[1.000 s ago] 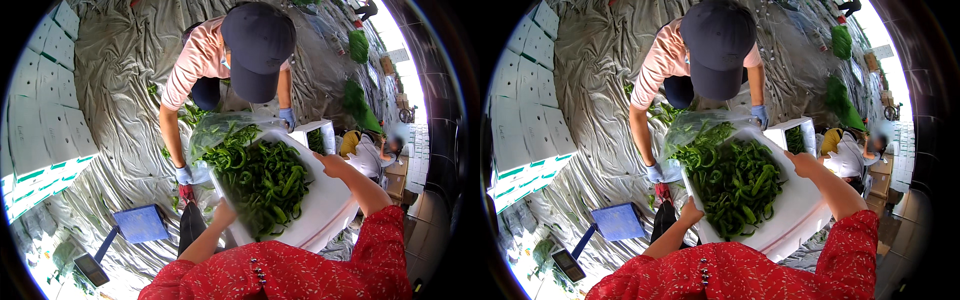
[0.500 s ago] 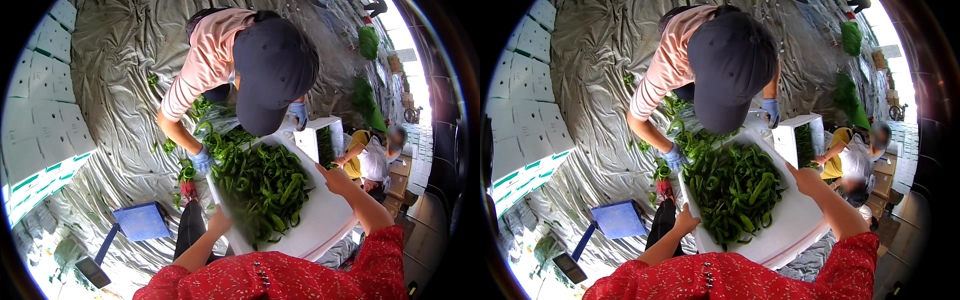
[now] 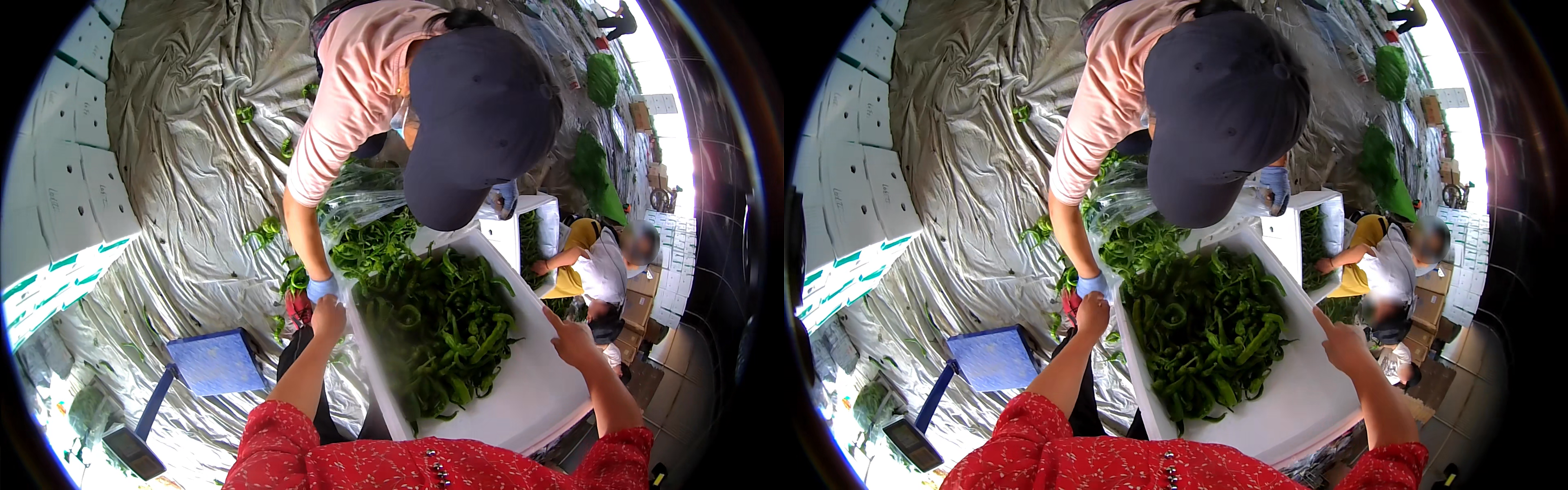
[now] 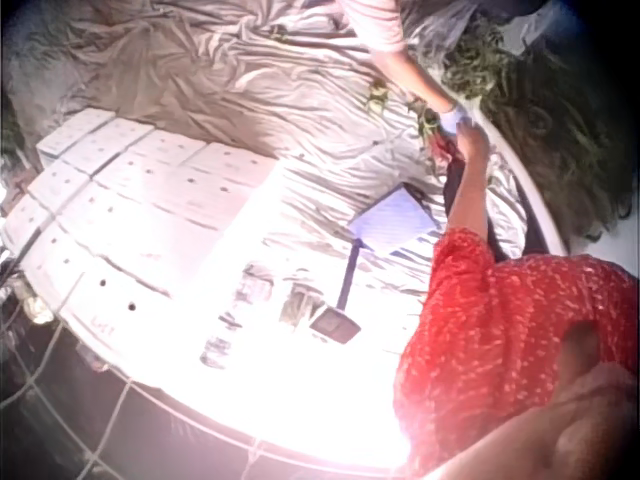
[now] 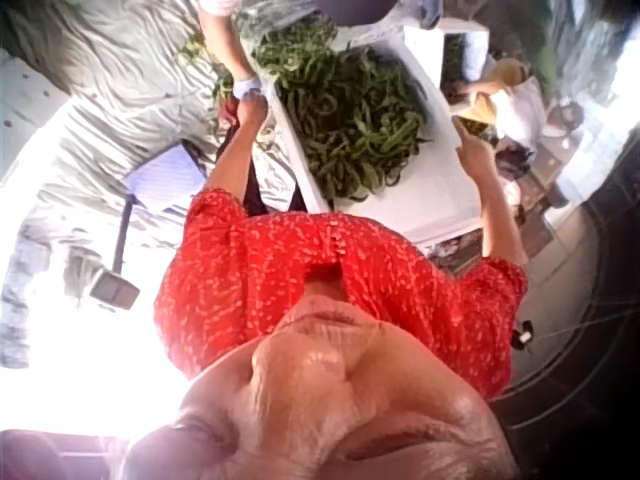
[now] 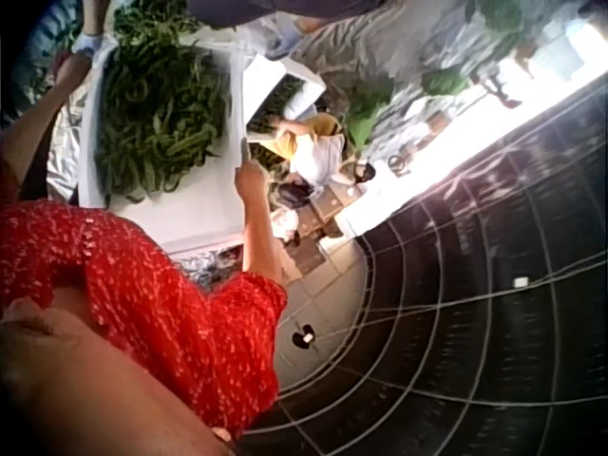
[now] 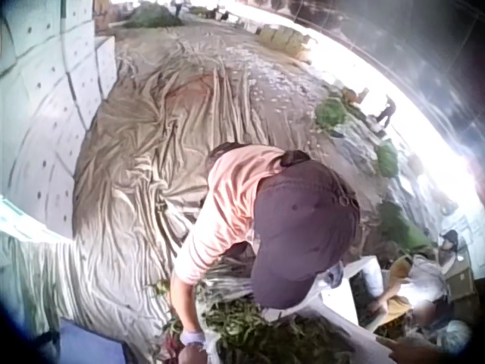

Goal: The person packs green chili peppers from a large pile on a tarp into plastic bags and then into white styrofoam boxes. They work alongside other people in a covered area, handling the peppers by hand and placing them into packaging materials.

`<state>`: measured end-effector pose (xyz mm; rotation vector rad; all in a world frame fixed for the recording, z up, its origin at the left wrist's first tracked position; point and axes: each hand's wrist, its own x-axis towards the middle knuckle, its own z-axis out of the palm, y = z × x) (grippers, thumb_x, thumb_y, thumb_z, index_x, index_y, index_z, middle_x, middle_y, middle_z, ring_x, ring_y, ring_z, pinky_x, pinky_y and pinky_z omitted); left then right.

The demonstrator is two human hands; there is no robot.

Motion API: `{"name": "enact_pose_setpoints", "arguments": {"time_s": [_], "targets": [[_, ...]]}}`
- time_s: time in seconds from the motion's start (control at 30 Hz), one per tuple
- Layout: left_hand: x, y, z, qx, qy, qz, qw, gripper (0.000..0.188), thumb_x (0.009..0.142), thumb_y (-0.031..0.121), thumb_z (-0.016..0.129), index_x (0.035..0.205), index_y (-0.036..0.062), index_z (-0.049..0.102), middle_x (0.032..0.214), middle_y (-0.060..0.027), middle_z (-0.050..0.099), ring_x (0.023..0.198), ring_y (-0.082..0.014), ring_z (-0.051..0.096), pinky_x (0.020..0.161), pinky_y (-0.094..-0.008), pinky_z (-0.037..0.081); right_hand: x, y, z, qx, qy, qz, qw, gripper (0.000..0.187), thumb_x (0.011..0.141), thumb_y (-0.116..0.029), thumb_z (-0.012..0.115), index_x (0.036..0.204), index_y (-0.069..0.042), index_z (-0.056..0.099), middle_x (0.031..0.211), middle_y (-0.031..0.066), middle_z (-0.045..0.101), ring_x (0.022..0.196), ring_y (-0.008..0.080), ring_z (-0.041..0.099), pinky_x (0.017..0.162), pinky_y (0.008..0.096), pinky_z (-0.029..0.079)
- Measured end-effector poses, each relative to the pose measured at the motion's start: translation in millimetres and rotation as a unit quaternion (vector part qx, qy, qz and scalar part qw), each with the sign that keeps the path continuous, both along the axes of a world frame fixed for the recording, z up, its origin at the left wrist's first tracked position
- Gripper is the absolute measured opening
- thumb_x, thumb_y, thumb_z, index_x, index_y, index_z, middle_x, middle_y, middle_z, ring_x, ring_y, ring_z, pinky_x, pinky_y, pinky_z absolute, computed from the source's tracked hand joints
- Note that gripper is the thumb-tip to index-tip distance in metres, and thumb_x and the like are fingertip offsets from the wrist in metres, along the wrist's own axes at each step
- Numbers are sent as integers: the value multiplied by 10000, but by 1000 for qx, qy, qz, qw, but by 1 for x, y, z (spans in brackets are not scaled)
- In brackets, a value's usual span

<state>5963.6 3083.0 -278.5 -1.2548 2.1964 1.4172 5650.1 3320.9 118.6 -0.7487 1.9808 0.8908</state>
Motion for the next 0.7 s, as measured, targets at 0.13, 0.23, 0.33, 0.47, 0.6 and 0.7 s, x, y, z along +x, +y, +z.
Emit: {"name": "enact_pose_setpoints", "arguments": {"time_s": [0.13,0.23,0.33,0.47,0.6,0.7], "targets": [[-52,17,-16,39,147,-133,979,379,784,49,478,1158,-11,480,1183,-227,513,1058,-369,536,889,-407,458,13,27,21,8,29,-11,999,767,802,-160,641,1445,-197,225,924,156,615,829,324,621,749,441,468],[-69,20,-50,-47,164,-223,960,445,761,19,481,1202,-27,447,1264,-224,456,1113,-369,503,924,-399,439,17,22,24,4,40,9,999,759,796,-148,642,1438,-180,239,937,160,612,825,326,622,737,443,473],[-89,23,-74,9,-72,-232,970,489,770,36,511,1255,5,456,1287,-214,481,1147,-366,513,951,-434,417,24,25,33,-31,54,33,998,757,779,-126,650,1427,-170,262,950,158,605,825,324,620,719,444,483],[-57,35,-89,126,-231,-470,842,563,796,227,535,1321,64,417,1226,-207,566,1157,-352,536,1043,-580,196,39,24,52,13,82,56,995,786,757,-117,669,1429,-178,267,948,141,616,808,310,620,696,437,478],[27,85,-68,70,-152,-570,805,430,833,349,478,1198,146,581,1167,-154,608,1090,-320,565,1020,-494,294,45,9,51,-37,92,45,994,807,721,-93,698,1422,-161,303,832,175,606,735,358,608,665,452,484],[37,99,-34,8,-129,-576,807,395,868,393,463,1151,161,612,1158,-134,618,1140,-283,534,1020,-504,289,44,-4,42,-30,79,89,992,783,742,-96,670,1424,-159,291,819,143,602,691,308,615,628,414,480]]}}
